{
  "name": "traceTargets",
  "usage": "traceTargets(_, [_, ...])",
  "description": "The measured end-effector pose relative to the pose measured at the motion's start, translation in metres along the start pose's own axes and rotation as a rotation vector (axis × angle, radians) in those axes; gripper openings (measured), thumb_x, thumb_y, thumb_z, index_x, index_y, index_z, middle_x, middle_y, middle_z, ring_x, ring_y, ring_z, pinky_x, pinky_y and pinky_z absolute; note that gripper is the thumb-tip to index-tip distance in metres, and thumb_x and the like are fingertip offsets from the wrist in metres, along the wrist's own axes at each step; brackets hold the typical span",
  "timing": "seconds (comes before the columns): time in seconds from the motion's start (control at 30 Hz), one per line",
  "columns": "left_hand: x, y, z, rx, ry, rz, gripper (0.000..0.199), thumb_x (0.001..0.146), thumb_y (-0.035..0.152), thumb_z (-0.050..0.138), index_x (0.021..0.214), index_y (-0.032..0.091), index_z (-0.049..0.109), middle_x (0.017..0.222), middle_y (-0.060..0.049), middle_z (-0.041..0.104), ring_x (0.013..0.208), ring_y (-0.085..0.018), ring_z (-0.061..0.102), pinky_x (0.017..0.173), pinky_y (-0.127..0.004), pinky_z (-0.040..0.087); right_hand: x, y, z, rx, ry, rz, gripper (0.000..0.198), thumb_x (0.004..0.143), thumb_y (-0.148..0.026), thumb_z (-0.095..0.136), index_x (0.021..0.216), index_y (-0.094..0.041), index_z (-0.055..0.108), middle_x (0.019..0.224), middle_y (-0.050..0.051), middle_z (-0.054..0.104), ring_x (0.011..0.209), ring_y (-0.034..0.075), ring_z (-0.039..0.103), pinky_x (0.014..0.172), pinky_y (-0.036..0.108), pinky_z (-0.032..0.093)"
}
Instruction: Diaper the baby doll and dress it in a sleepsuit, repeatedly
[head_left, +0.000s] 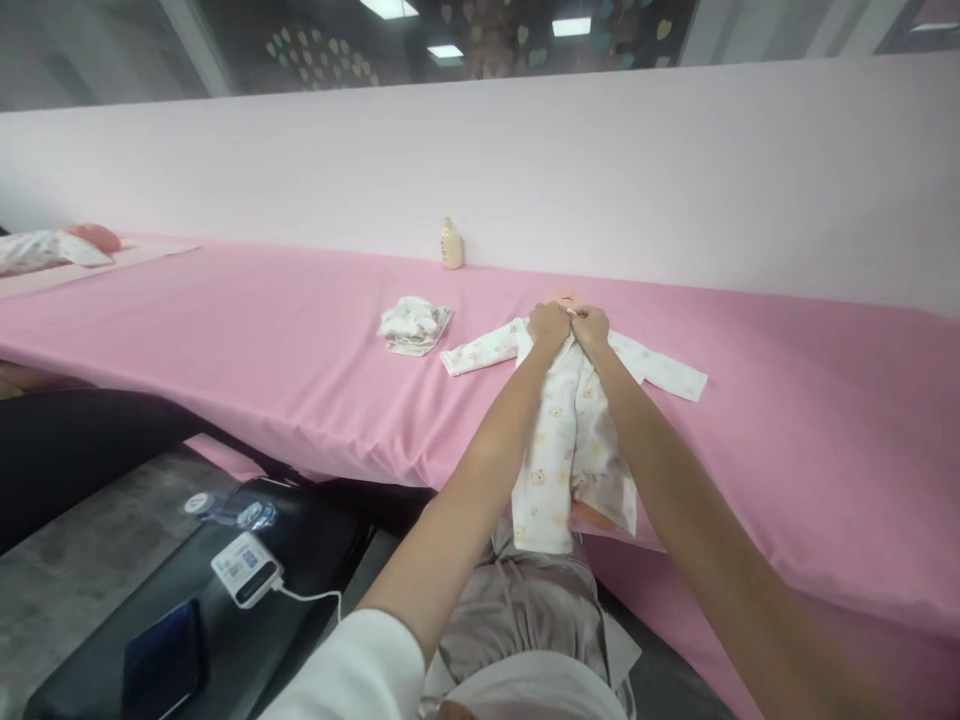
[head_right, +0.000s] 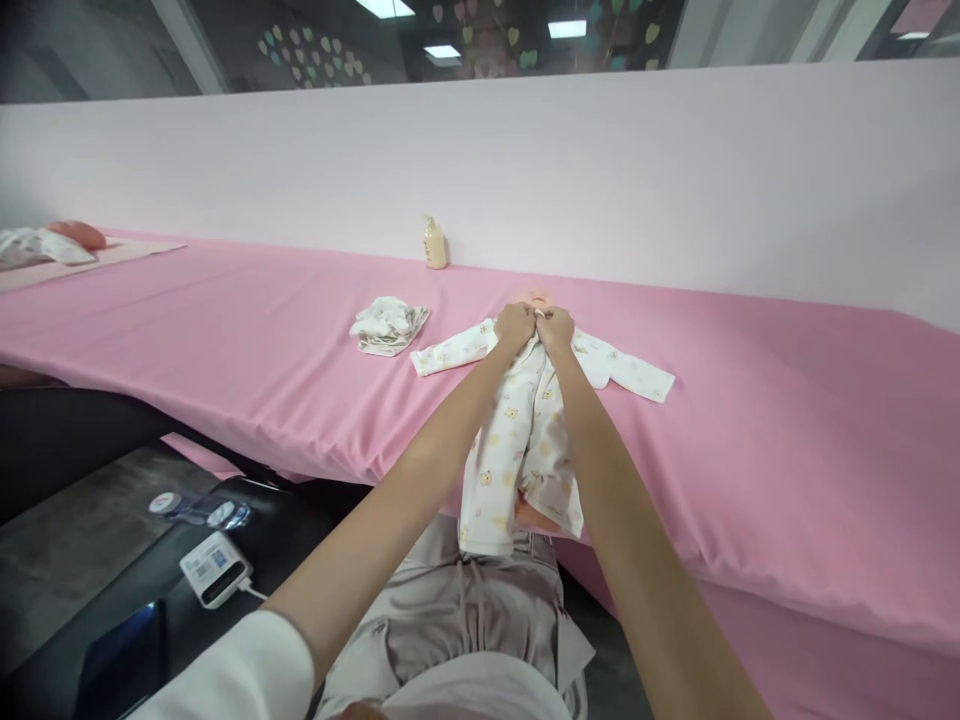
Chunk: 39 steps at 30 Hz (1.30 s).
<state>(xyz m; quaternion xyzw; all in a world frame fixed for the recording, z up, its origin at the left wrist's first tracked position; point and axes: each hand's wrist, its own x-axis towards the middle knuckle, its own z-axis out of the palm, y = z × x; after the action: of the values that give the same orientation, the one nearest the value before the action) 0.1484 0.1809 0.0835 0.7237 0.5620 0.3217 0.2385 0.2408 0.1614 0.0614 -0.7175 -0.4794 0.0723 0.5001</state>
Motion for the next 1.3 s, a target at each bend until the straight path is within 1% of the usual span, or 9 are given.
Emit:
traceTargets(0.13, [0.0,-0.008,0.016,0.018,0.045,0.139,0.027,0.09,0.026,0.041,0.096,0.02,0.066,0.109,-0.01,0.064,0.104,-0.024,0.057,0.088,-0.034,0.042,-0.004,0.002,0.0,0.037,0.012,-0.011,0.023,0.076,-0.026,0.056,0.084,-0.011,0.072,0.087,0.011,0.071,0.082,0.02,0.063,0.077,0.028,0.045])
traceTargets(0.37, [-0.01,-0.014,0.019,-0.037,0.219,0.28,0.028,0.091,0.02,0.04,0.1,0.017,0.066,0.107,-0.009,0.064,0.1,-0.019,0.058,0.088,-0.027,0.041,-0.009,0.006,0.002,0.181,0.052,-0.045,0.02,0.071,-0.024,0.058,0.077,-0.01,0.071,0.075,0.009,0.069,0.072,0.018,0.061,0.07,0.025,0.043])
traceTargets(0.5, [-0.013,-0.014,0.02,-0.058,0.229,0.31,0.027,0.09,0.019,0.043,0.1,0.016,0.068,0.105,-0.009,0.067,0.1,-0.019,0.058,0.09,-0.027,0.04,-0.013,0.006,0.001,0.253,0.085,-0.061,0.019,0.073,-0.024,0.054,0.069,-0.012,0.068,0.069,0.006,0.066,0.069,0.016,0.059,0.07,0.025,0.043])
traceTargets(0.6, [-0.012,-0.018,0.021,-0.097,0.231,0.32,0.027,0.089,0.017,0.043,0.099,0.018,0.068,0.106,-0.007,0.068,0.1,-0.019,0.059,0.091,-0.027,0.04,-0.014,0.005,0.0,0.257,0.112,-0.042,0.024,0.076,-0.027,0.05,0.062,-0.013,0.065,0.063,0.005,0.063,0.067,0.017,0.058,0.069,0.026,0.043])
traceTargets(0.73, [-0.011,-0.023,0.021,-0.14,0.232,0.296,0.027,0.087,0.015,0.043,0.098,0.018,0.067,0.105,-0.005,0.069,0.099,-0.017,0.06,0.09,-0.025,0.041,-0.01,0.005,0.001,0.202,0.063,-0.091,0.02,0.073,-0.023,0.05,0.069,-0.014,0.068,0.072,0.007,0.068,0.075,0.019,0.061,0.076,0.028,0.045])
traceTargets(0.83, [-0.014,-0.023,0.019,-0.166,0.26,0.22,0.026,0.088,0.017,0.042,0.104,0.021,0.063,0.101,-0.003,0.07,0.095,-0.016,0.062,0.087,-0.025,0.043,-0.008,0.007,0.004,0.169,0.023,-0.145,0.019,0.071,-0.021,0.053,0.075,-0.015,0.07,0.082,0.008,0.071,0.08,0.02,0.065,0.079,0.029,0.047])
traceTargets(1.0, [-0.021,-0.018,0.016,-0.142,0.267,0.149,0.027,0.088,0.03,0.047,0.113,0.026,0.057,0.093,-0.002,0.07,0.091,-0.02,0.064,0.08,-0.028,0.045,-0.011,0.007,0.007,0.098,0.061,-0.259,0.022,0.073,-0.021,0.052,0.078,-0.016,0.072,0.082,0.007,0.072,0.082,0.022,0.066,0.081,0.032,0.048])
traceTargets(1.13, [-0.022,-0.017,0.016,-0.152,0.225,0.138,0.023,0.085,0.027,0.049,0.106,0.026,0.06,0.1,-0.001,0.07,0.096,-0.018,0.062,0.083,-0.027,0.044,-0.013,0.005,0.006,0.093,0.07,-0.188,0.02,0.071,-0.021,0.057,0.081,-0.014,0.073,0.078,0.008,0.071,0.077,0.021,0.066,0.078,0.031,0.049])
traceTargets(1.3, [-0.021,-0.018,0.015,-0.142,0.209,0.096,0.028,0.087,0.018,0.04,0.105,0.024,0.061,0.107,-0.003,0.068,0.101,-0.02,0.061,0.083,-0.03,0.044,-0.014,0.003,0.004,0.073,0.095,-0.134,0.016,0.07,-0.017,0.058,0.077,-0.013,0.072,0.081,0.009,0.071,0.08,0.021,0.066,0.083,0.031,0.048])
